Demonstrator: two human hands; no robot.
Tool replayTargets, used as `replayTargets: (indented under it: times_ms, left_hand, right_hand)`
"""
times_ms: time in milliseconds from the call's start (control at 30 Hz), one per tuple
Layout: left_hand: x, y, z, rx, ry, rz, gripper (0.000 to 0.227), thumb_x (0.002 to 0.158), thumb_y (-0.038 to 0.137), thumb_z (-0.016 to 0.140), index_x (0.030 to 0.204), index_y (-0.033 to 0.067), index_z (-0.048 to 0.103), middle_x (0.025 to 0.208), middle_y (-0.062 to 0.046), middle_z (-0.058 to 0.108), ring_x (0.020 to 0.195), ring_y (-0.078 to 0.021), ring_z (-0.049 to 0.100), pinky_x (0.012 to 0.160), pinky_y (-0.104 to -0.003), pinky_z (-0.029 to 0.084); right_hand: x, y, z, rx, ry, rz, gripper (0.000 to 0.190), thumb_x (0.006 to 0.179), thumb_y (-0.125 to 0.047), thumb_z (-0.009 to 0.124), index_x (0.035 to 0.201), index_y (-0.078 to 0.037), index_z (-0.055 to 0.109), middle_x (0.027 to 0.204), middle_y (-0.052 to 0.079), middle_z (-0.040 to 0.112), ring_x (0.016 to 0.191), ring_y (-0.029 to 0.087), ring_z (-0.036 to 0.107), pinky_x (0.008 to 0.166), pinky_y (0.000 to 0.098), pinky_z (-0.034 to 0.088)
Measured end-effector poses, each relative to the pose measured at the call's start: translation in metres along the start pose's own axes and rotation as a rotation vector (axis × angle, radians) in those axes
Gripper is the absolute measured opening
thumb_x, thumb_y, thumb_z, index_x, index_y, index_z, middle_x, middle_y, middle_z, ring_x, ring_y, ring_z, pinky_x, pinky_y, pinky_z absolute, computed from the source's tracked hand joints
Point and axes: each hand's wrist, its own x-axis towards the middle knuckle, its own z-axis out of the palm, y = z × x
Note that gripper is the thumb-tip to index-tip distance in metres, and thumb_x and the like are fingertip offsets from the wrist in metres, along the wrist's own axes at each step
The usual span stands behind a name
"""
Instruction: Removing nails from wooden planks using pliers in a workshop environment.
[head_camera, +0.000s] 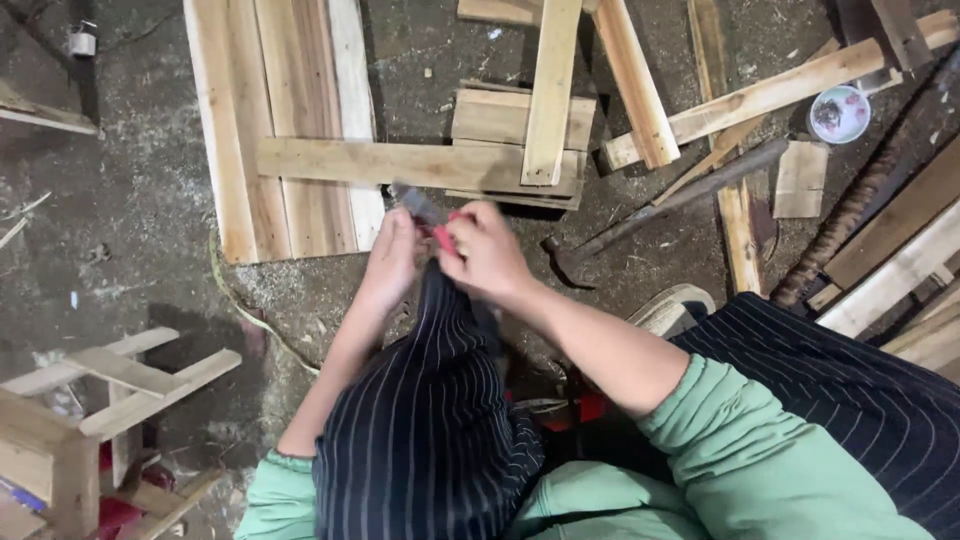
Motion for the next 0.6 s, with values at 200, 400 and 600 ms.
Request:
replayTargets:
  times_ms: [200, 400, 600]
  left_hand:
    - [0.024, -0.084, -0.021, 0.425, 0.043, -0.119, 0.043, 0.107, 0.038, 0.048, 0.135, 0.0076, 0.059, 0.124, -0.019, 0.069, 0.122, -0.0374, 0.063, 0.103, -0.051, 0.049]
    - [0.092, -0.151, 0.020, 0.743, 0.039, 0.172, 0.031, 0.101, 0.039, 0.062, 0.125, 0.0198, 0.069, 0.117, -0.008, 0.066, 0.119, -0.0328, 0.063, 0.103, -0.048, 0.048]
    - [0.140, -0.085, 0.024, 1.189, -0.168, 0.432, 0.055, 0.091, 0.042, 0.075, 0.141, 0.0235, 0.060, 0.145, -0.016, 0.052, 0.142, -0.0386, 0.039, 0.112, -0.056, 0.033]
  right_hand:
    - [-0.002, 0.061, -0.045, -0.172, -0.029, 0.504, 0.023, 0.075, -0.043, 0.084, 0.088, -0.029, 0.072, 0.117, 0.005, 0.055, 0.111, 0.032, 0.066, 0.088, 0.0380, 0.057]
    - [-0.027, 0.111, -0.069, -0.249, -0.077, 0.819, 0.041, 0.072, -0.047, 0.085, 0.105, -0.025, 0.076, 0.118, 0.008, 0.050, 0.108, 0.038, 0.066, 0.086, 0.0448, 0.057]
    - [-0.032, 0.112, -0.066, -0.198, -0.234, 0.958, 0.041, 0.072, -0.043, 0.083, 0.106, -0.020, 0.077, 0.121, 0.011, 0.048, 0.109, 0.040, 0.066, 0.090, 0.0464, 0.057]
